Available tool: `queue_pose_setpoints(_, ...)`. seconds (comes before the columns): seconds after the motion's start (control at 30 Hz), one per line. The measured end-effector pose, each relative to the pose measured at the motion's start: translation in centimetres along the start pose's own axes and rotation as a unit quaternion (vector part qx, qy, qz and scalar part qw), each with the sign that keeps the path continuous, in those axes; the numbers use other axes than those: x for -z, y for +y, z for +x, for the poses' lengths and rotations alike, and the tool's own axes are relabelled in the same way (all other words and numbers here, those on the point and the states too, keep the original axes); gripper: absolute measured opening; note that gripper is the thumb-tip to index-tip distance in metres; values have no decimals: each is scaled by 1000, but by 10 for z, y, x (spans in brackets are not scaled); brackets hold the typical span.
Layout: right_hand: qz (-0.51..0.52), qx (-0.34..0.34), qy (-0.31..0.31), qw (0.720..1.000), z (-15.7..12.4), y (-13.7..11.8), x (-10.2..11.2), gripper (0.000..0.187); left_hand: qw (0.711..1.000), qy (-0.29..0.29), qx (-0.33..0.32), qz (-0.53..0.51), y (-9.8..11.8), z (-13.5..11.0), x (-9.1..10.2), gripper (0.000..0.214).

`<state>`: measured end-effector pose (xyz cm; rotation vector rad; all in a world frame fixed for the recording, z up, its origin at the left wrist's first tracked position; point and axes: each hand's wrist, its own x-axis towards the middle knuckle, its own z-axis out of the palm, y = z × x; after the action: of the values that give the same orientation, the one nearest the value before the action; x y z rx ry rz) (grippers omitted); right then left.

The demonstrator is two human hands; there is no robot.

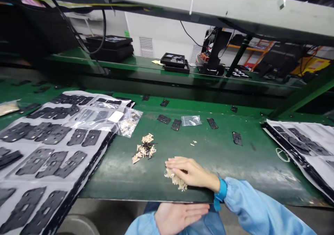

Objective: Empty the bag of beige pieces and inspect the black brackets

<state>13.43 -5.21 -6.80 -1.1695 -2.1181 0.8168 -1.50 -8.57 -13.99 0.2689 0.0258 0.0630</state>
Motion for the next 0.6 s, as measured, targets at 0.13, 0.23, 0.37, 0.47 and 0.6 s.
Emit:
queue_pose_setpoints(0.13, 10, -4, -13, 1000, -8, -7, 3, 34, 1000, 1, 9, -3, 1, -2, 1, 61)
queue_pose_setpoints(0.23, -31, -49, 57, 997, -11, 19, 27, 34, 1000, 3, 10, -6, 2, -3, 1, 63)
queue_pose_setpoints(0.37, -85, -133, 157, 975, -10, 65, 57, 37, 1000, 6, 19, -9, 2, -3, 2, 65)
queue_pose_setpoints(0.47, -77, -121, 119, 982, -1, 68, 53, 38, 1000, 1, 27, -12, 3, -3, 2, 67)
queue_pose_setpoints(0.6, -47, -9, -18, 999, 10, 28, 23, 38, 999, -5, 30, -11, 5, -5, 1, 66)
